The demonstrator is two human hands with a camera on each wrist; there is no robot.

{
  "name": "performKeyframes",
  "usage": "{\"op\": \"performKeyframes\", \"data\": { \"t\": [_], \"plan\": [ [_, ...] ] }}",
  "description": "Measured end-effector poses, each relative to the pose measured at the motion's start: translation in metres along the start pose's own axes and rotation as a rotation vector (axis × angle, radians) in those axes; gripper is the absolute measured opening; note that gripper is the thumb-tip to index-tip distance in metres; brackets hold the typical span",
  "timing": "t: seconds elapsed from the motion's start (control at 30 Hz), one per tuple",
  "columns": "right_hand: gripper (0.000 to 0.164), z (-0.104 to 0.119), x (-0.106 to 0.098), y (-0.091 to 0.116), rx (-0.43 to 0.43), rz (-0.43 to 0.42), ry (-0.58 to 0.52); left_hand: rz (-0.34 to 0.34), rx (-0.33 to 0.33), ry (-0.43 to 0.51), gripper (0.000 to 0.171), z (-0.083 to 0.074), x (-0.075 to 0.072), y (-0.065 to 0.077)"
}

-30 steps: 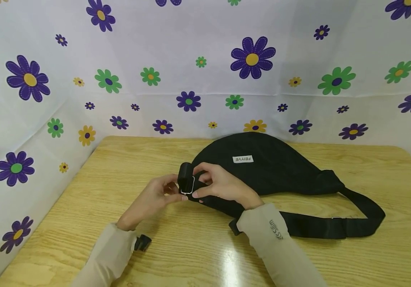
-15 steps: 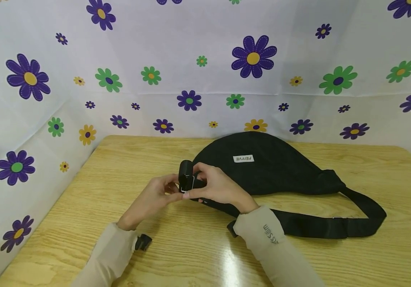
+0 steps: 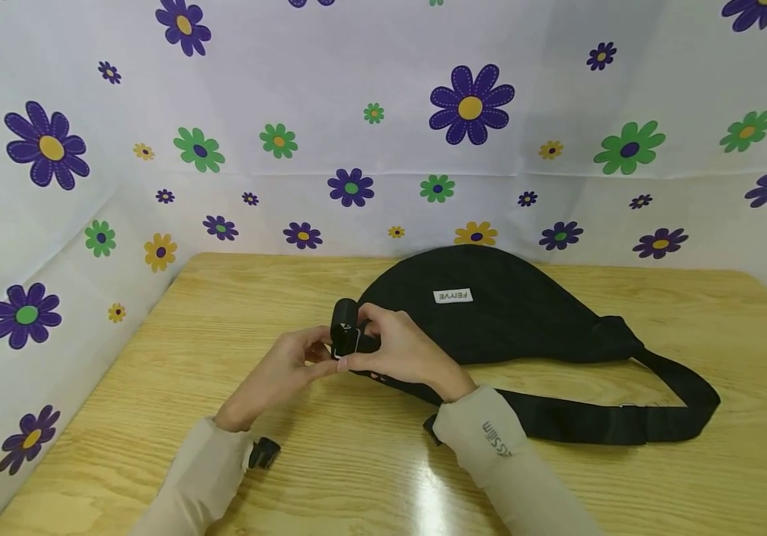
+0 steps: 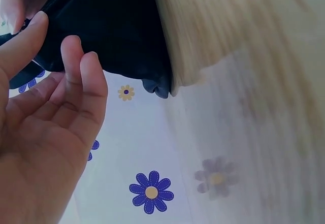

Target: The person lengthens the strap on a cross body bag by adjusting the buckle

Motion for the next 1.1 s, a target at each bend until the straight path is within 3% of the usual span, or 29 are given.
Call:
{"op": "performKeyframes", "data": {
  "t": [0.13,0.43,0.6,0.8,1.1],
  "plan": [
    [0.042,0.003,-0.003,0.002,-0.056,-0.020,0.078,0.003,0.026,-0.019,0.022,-0.002,0.001,-0.002],
    [0.039,0.007,-0.006,0.007,-0.105,-0.013,0.128,0.034,0.026,-0.025,0.031,-0.003,0.004,-0.002],
    [0.038,0.006,-0.006,0.007,-0.108,0.001,0.128,0.039,0.033,-0.045,0.034,-0.003,0.004,-0.001],
    [0.037,0.003,-0.014,0.011,-0.084,-0.004,0.137,0.025,-0.004,-0.036,0.035,0.004,0.002,0.002],
    [0.039,-0.001,-0.026,0.027,-0.087,-0.012,0.215,0.030,0.001,-0.027,0.034,0.003,0.000,0.001]
  ]
}}
Point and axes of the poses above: each hand's wrist, its own y-axis away from the middle knuckle, its own x-axis out of the palm, z = x × y, the point moved 7 cm from there along -y, towards the middle knuckle, and after that the axes turned 7 degrees about z, right-handed, at the moved point
